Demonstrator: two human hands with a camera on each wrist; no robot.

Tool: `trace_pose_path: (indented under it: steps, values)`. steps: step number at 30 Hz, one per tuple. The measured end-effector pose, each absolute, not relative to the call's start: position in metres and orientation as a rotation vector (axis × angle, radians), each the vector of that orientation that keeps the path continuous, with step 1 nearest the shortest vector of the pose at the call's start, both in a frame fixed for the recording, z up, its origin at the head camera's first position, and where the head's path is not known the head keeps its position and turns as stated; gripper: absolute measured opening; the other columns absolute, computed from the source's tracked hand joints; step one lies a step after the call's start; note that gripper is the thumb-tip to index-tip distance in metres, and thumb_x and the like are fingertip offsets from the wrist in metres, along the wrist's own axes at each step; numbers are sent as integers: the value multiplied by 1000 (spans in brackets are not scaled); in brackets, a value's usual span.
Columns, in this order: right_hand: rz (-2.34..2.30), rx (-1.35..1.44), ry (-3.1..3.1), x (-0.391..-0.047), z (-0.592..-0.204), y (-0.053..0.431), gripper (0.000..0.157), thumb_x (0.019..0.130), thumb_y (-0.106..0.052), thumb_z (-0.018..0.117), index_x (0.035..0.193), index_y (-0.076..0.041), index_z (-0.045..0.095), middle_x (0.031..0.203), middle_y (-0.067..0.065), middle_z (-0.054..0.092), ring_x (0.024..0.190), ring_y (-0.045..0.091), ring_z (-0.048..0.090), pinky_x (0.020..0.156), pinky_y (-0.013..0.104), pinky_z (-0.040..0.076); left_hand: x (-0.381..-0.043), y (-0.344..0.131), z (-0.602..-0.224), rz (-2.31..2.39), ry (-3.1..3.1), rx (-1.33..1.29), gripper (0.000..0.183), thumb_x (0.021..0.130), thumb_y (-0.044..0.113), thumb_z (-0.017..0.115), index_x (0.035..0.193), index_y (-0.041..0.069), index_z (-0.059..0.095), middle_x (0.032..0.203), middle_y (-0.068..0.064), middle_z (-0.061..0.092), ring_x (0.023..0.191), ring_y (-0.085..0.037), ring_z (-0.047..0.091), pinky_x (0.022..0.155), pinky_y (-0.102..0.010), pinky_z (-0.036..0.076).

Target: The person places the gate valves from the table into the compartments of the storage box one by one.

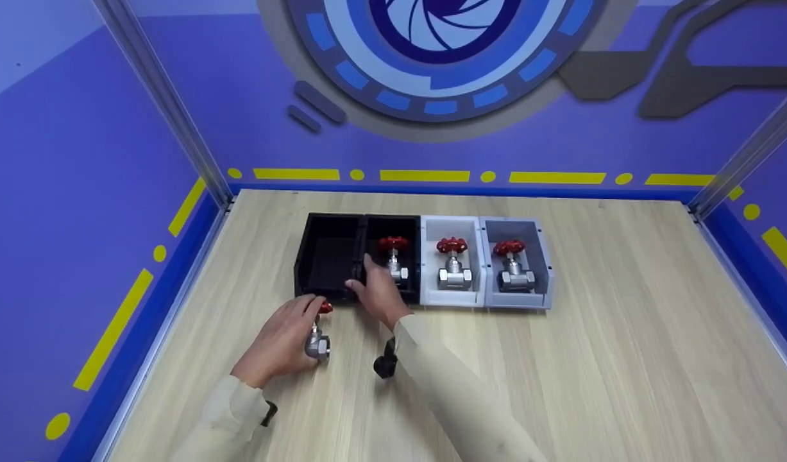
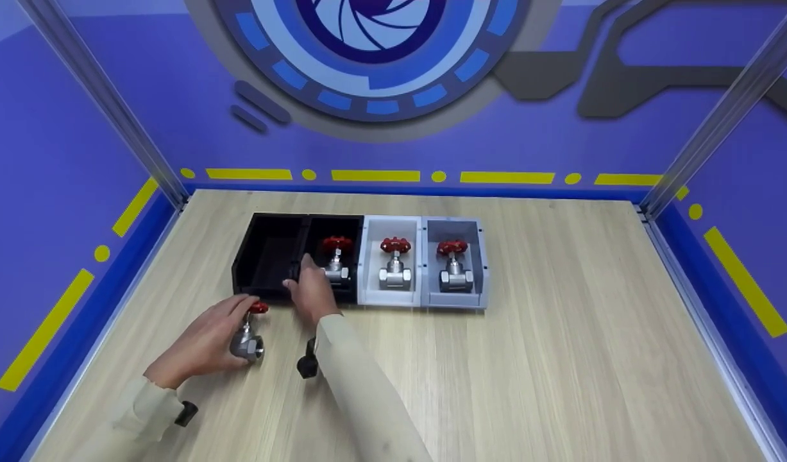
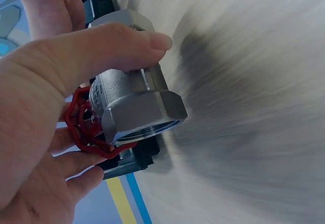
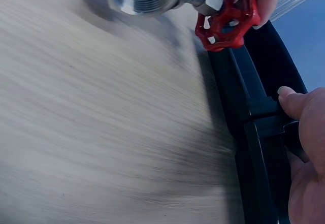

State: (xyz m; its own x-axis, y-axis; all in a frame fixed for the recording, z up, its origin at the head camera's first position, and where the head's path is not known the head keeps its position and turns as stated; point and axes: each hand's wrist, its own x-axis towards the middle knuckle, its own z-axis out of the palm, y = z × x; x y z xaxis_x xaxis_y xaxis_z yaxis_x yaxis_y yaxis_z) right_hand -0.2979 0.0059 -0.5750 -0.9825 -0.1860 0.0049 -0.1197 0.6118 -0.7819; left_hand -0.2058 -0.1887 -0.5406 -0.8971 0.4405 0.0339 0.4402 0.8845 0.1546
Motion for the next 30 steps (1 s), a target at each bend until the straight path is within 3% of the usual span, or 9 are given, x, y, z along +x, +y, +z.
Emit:
trace_pose_path:
  steps: [20,30]
  values:
    - [-1324,-241,2721,-296,-573,7,74,94,-30,62,150,3,27,149,20,40,139,26,40,115,37,35,-230,-183,-519,180,3036,749,100,61,23,89,144,1,37,144,-21,44,135,-35,42,114,-48,34]
    - [-1276,-301,2789,-297,-573,5,73,94,-29,62,147,7,29,144,23,46,135,28,45,113,37,37,-239,-181,-510,182,3032,743,100,64,24,87,146,2,35,147,-20,42,137,-36,40,115,-49,32]
